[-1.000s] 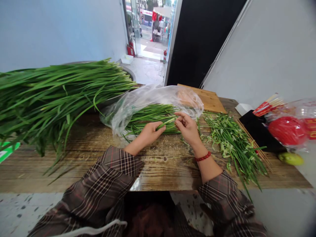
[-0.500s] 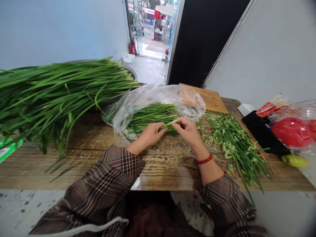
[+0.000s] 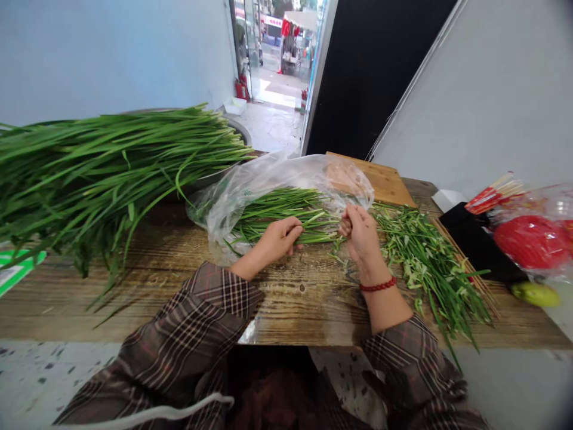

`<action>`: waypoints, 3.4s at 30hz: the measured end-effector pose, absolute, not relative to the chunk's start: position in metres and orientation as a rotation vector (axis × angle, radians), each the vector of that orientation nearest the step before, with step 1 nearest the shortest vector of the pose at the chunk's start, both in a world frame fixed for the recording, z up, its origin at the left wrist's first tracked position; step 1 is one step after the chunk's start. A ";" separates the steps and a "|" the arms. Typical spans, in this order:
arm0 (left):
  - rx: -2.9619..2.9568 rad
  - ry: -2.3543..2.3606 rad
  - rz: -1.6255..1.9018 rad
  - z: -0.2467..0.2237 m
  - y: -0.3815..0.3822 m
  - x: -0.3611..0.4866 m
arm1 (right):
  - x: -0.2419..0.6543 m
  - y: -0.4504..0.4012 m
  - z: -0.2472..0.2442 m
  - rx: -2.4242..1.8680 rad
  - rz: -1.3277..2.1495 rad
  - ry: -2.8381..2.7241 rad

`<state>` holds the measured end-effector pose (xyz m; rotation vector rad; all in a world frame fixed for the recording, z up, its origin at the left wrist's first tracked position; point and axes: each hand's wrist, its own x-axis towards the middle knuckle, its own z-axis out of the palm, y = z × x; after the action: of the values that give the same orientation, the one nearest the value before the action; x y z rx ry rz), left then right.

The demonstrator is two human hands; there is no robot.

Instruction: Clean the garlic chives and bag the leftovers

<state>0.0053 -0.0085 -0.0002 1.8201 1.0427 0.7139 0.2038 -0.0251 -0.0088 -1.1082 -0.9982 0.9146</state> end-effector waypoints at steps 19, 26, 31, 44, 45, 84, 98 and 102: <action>2.091 1.338 0.975 0.001 0.003 -0.006 | 0.260 -0.008 -0.031 -1.570 0.018 -1.760; 2.094 1.370 0.992 0.005 0.000 -0.005 | 0.242 -0.009 -0.041 -1.664 0.050 -1.911; 2.112 1.410 0.956 0.005 0.001 -0.004 | 0.237 -0.009 -0.034 -1.454 0.325 -1.735; 2.205 1.066 0.866 0.002 -0.004 0.001 | 0.195 -0.026 -0.014 -1.255 0.567 -1.534; 2.225 1.084 0.844 0.001 -0.003 0.001 | 0.196 -0.026 -0.014 -1.266 0.542 -1.522; 2.116 1.281 1.012 -0.002 0.005 -0.003 | 0.228 -0.003 -0.044 -1.618 0.116 -1.908; 2.189 1.055 0.945 -0.005 0.003 0.000 | 0.192 -0.028 -0.013 -1.206 0.565 -1.495; 2.242 0.984 0.896 -0.006 0.003 0.000 | 0.189 -0.030 -0.009 -1.259 0.470 -1.544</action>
<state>0.0000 0.0031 -0.0059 2.2416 0.9840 0.8958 0.1887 -0.0302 -0.0094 -1.2588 -1.5442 0.4703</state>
